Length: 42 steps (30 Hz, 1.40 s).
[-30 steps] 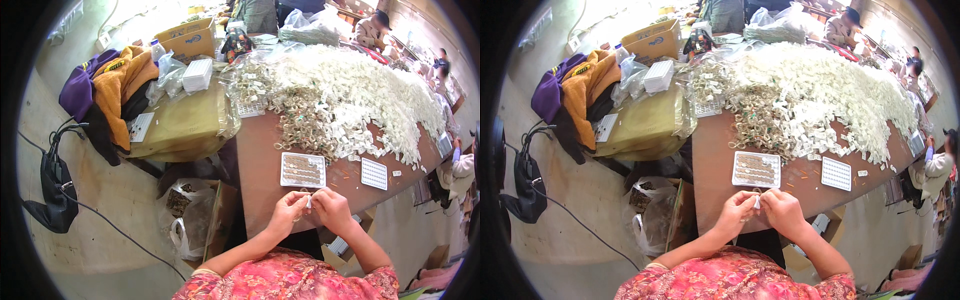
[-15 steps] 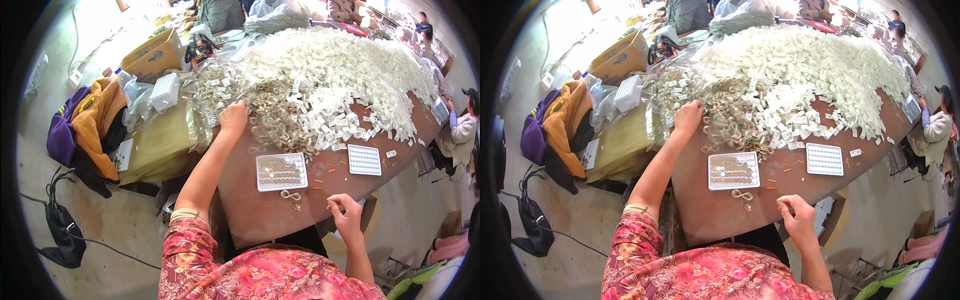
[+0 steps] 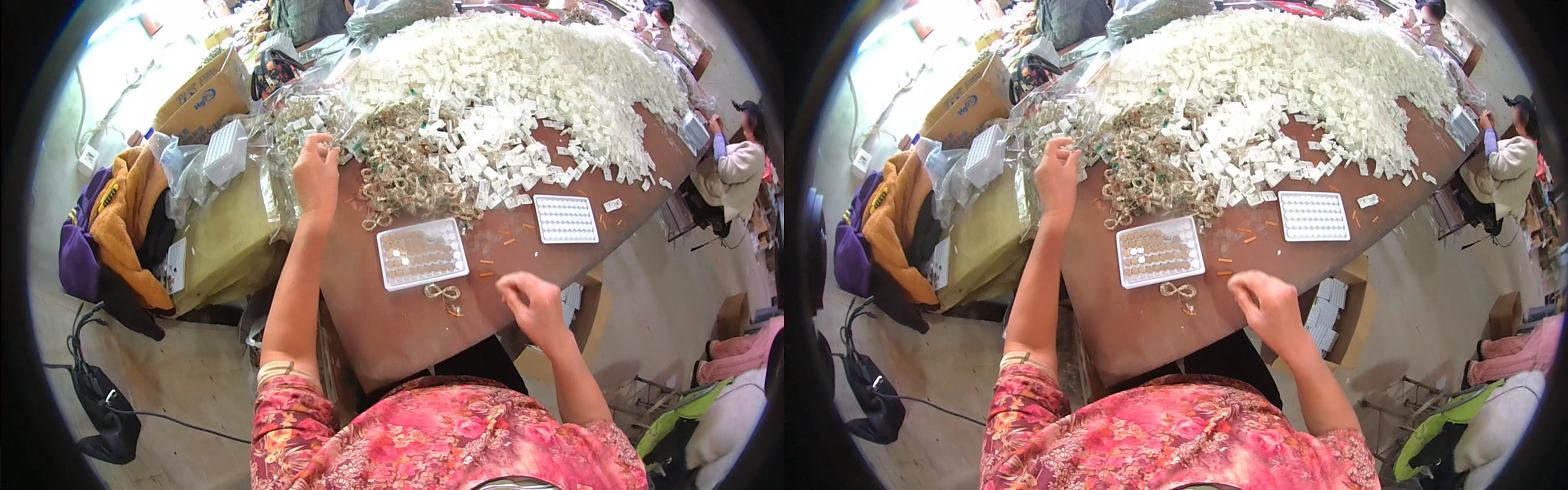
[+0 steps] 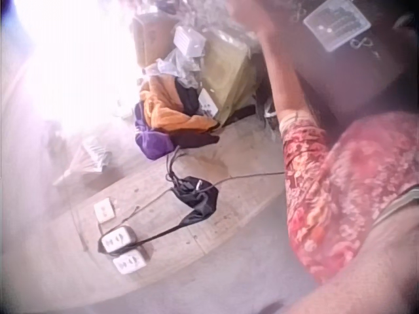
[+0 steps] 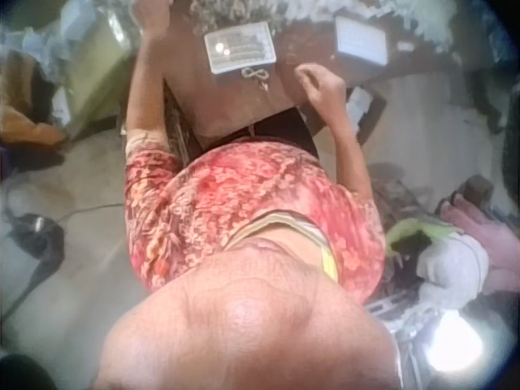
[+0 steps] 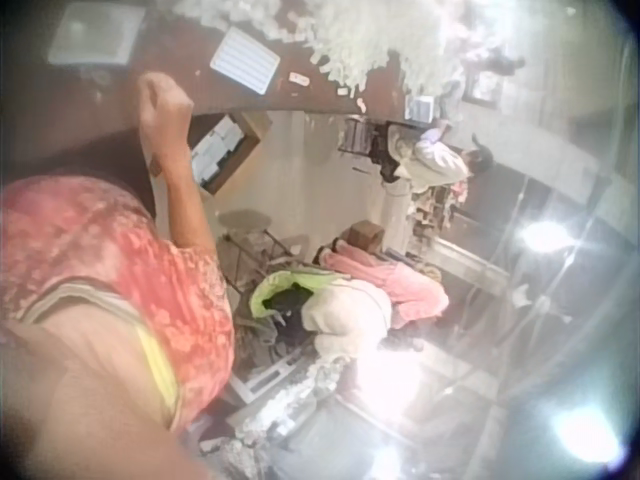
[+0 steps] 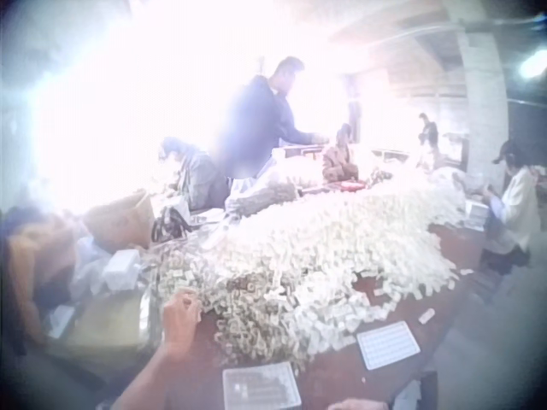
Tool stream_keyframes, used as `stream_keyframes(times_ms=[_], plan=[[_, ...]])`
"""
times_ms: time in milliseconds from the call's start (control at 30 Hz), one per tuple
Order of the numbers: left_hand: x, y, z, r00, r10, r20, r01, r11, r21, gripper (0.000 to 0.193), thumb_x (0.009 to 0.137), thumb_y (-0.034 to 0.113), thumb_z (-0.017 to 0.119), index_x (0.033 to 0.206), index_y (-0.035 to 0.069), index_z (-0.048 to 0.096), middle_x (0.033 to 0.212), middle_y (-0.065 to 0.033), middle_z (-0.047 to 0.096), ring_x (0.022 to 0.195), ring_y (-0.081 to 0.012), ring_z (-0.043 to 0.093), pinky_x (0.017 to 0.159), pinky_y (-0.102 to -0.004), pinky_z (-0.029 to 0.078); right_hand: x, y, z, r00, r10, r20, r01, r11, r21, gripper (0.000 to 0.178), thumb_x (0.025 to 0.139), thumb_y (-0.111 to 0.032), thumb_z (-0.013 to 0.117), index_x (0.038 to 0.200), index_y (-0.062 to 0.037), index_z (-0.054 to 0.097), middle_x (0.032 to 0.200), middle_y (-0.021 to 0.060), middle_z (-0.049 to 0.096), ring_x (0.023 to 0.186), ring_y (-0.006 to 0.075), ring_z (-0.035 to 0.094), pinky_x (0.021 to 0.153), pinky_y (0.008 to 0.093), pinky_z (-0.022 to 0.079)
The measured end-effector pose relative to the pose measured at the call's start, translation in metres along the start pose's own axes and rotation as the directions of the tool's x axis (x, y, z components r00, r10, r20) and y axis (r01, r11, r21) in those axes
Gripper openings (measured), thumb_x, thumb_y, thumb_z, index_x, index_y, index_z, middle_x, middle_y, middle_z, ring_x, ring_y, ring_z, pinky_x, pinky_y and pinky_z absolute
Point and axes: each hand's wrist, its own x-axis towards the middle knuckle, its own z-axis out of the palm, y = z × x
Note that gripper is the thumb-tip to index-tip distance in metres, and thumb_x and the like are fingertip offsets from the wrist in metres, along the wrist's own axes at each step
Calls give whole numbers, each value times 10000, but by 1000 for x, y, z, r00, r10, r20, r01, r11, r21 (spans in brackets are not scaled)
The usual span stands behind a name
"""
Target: The person repeatedly picks small white plastic housings and thin wires from a large pile on the table, inserts the wires into the housings, and places the assembled units into a white tray. The person works continuously at a shared table with other workers in a workshop setting.
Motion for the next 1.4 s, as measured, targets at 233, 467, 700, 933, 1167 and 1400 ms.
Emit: stream_keyframes(times_ms=[233, 467, 700, 933, 1167, 1400], plan=[[-106, 42, -67, 985, -105, 135, 164, 806, -569, 229, 826, 3, 673, 1032, 38, 580, 798, -35, 646, 670, -90, 605, 618, -237, 491, 147, 53, 27, 969, -228, -99, 158, 872, -463, 171, 850, -138, 627, 1006, -69, 634, 937, 138, 652, 840, 322, 636, 727, 407, 511], [-231, 83, -80, 848, -220, 482, 477, 715, -512, 198, 821, 21, 691, 1010, 40, 632, 823, -82, 686, 764, -124, 668, 661, -261, 526, 231, 75, 61, 990, 83, 112, 27, 678, -735, 227, 814, -201, 648, 1016, -97, 646, 961, 133, 663, 898, 322, 646, 745, 422, 520], [-243, 74, -77, 921, 51, 387, 98, 930, -355, 154, 784, 38, 677, 935, 60, 662, 929, -108, 642, 828, -298, 639, 711, -360, 526, 203, 74, 35, 982, -161, -93, 92, 854, -512, 172, 786, -84, 595, 932, -78, 686, 865, 149, 674, 786, 293, 646, 727, 388, 512], [-231, 82, -86, 983, -35, 179, 114, 884, -453, 314, 735, 22, 737, 1039, 66, 668, 1052, -101, 635, 920, -241, 631, 762, -322, 523, 102, -5, 24, 958, 286, 16, -188, 587, 787, 138, 854, -34, 578, 984, 14, 586, 868, 102, 664, 737, 149, 652, 696, 256, 534], [-219, 88, -83, 978, 205, -48, -194, 783, -591, 262, 813, 9, 701, 1064, -9, 632, 1051, -70, 668, 981, -167, 616, 833, -274, 494, 25, -73, 81, 846, 199, 494, -532, 261, 806, 146, 853, -126, 672, 942, -22, 623, 912, 76, 669, 784, 152, 652, 708, 285, 511], [-235, 57, -111, 890, -305, 340, 437, 355, -826, 292, 914, 71, 625, 1184, -34, 587, 1008, -62, 662, 894, -76, 590, 797, -208, 465, 32, -64, 49, 895, -373, 244, 406, 909, -97, 190, 774, -32, 647, 936, -121, 690, 907, 24, 656, 873, 217, 635, 781, 349, 495]])
